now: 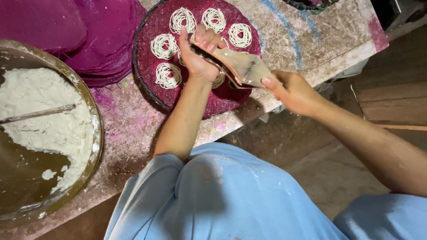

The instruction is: The person scoops dough from a large bowl into a handheld noodle press and squeezes the press to extrude noodle strands into round nests on pink trays, cutting the strands free and filling tray after tray with finished nests.

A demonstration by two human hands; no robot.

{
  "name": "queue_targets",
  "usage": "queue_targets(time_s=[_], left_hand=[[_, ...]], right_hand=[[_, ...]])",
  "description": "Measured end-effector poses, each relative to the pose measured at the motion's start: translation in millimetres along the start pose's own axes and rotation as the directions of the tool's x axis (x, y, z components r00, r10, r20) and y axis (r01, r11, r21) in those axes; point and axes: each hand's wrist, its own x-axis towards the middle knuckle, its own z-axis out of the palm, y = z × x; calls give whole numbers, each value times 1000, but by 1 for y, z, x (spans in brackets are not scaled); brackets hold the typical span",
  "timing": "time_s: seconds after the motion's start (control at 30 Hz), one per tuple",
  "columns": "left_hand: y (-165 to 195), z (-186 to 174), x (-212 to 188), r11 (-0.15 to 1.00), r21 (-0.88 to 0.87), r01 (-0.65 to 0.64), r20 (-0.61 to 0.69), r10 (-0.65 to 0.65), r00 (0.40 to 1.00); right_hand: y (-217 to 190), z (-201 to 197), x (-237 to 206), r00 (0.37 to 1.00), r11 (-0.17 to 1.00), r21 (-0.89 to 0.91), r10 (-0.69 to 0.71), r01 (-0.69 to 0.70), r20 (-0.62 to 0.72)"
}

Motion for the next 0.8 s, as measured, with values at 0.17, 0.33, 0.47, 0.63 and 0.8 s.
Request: queue_targets(time_s=[0.17, 0.33, 0.47, 0.63, 0.8], left_hand=[[-7, -6, -13, 1000, -6, -13, -169, 12, 985], [-21, 0, 4, 998, 5, -60, -237, 60, 970], [-5, 2, 8, 997, 40, -68, -186, 74, 980], [-15, -3, -4, 997, 33, -70, -298, 76, 951], [-27, 3, 21, 992, 21, -128, -201, 129, 971]], right_hand=[[-7, 0, -9, 992, 996, 37, 75, -79, 99], [-9, -19, -3, 997, 994, -89, 61, -58, 37], [-13, -6, 1, 1000, 1000, 4, -18, 18, 16], [-13, -11, -5, 986, 990, 8, 138, -139, 91], [-8, -29, 5, 999, 991, -131, 34, -38, -39]])
